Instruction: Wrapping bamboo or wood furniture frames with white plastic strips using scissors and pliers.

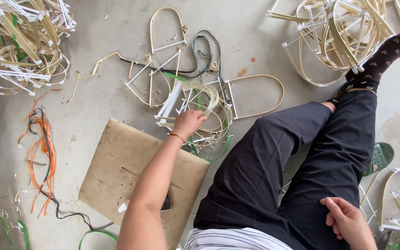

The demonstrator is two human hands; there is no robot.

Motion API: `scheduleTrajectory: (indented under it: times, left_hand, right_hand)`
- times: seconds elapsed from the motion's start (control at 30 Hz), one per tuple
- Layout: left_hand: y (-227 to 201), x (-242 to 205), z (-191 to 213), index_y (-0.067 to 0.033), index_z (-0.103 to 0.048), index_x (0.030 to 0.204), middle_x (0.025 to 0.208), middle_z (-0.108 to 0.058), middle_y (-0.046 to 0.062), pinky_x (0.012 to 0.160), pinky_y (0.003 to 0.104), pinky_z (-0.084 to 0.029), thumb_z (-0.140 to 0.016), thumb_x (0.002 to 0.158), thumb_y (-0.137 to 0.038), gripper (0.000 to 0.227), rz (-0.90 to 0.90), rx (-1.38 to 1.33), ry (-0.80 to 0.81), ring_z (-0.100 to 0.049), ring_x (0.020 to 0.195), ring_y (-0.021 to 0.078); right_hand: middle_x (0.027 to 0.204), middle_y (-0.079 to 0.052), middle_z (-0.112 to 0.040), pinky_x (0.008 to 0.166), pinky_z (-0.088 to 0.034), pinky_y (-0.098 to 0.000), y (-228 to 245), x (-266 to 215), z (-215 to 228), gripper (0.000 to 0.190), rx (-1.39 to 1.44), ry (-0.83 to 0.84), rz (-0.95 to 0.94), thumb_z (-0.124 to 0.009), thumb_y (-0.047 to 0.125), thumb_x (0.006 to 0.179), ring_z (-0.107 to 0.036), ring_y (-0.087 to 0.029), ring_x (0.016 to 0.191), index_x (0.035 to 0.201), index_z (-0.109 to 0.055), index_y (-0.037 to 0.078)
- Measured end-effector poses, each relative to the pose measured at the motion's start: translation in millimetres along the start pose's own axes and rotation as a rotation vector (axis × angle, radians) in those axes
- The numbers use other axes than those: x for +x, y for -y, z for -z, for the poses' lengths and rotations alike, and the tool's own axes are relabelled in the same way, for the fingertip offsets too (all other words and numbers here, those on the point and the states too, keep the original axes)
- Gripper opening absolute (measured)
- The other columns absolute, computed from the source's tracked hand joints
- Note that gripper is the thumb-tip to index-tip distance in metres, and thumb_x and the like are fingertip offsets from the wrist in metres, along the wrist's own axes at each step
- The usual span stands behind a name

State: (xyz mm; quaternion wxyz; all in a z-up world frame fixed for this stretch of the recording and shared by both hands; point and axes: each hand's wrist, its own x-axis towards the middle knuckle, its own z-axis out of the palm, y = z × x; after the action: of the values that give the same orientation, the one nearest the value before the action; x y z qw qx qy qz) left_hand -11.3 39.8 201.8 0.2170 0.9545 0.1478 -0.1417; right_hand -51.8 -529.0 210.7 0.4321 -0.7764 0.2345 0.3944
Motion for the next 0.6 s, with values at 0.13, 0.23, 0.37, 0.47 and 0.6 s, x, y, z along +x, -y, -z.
scheduleTrajectory:
  times: [0.13,0.23,0.37,0.47,0.6]
  left_hand:
    - [-14,-14,52,-0.0111,-0.075,0.095,0.084,-0.074,0.008,0.069,0.041,-0.055,-0.065,0.098,-0.04,0.031,-0.069,-0.167,-0.04,-0.07,0.077,0.0247]
    - [-31,-20,66,-0.0064,-0.077,0.1,0.087,-0.077,0.005,0.072,0.035,-0.057,-0.069,0.099,-0.034,0.028,-0.14,-0.556,0.003,-0.071,0.08,0.0162]
    - [-97,-37,100,-0.0003,-0.076,0.109,0.098,-0.078,0.005,0.08,0.031,-0.062,-0.072,0.099,-0.023,0.025,-0.286,-1.161,0.156,-0.073,0.09,0.012]
    - [-157,-49,116,0.0001,-0.074,0.116,0.104,-0.077,0.006,0.086,0.032,-0.064,-0.07,0.098,-0.021,0.028,-0.379,-1.247,0.219,-0.074,0.094,0.0139]
    - [-260,-78,110,0.0016,-0.073,0.121,0.103,-0.077,0.008,0.084,0.031,-0.063,-0.071,0.1,-0.02,0.031,-0.503,-1.233,0.317,-0.074,0.093,0.0149]
  right_hand:
    - [0.062,-0.006,-0.057,0.042,-0.038,-0.0305,-14,3,2,0.034,0.034,-0.01,0.045,-0.057,0.033,0.102,-0.045,-0.013,0.046,0.113,-0.076,0.007]
    - [0.064,-0.006,-0.058,0.042,-0.038,-0.0306,-16,1,1,0.033,0.072,-0.013,0.088,-0.057,0.033,0.102,-0.046,-0.013,0.047,0.113,-0.075,0.008]
    - [0.074,-0.006,-0.067,0.049,-0.045,-0.0302,15,-24,-7,0.03,-0.058,-0.057,0.162,-0.064,0.032,0.103,-0.056,-0.015,0.056,0.114,-0.076,0.007]
    - [0.08,-0.003,-0.074,0.058,-0.052,-0.0233,25,-33,-14,0.028,0.02,-0.08,0.539,-0.067,0.024,0.095,-0.064,-0.009,0.067,0.114,-0.076,0.006]
    - [0.097,-0.003,-0.071,0.059,-0.05,-0.0209,125,-121,-19,0.039,0.092,-0.234,0.914,-0.072,0.016,0.09,-0.062,-0.007,0.068,0.127,-0.069,0.005]
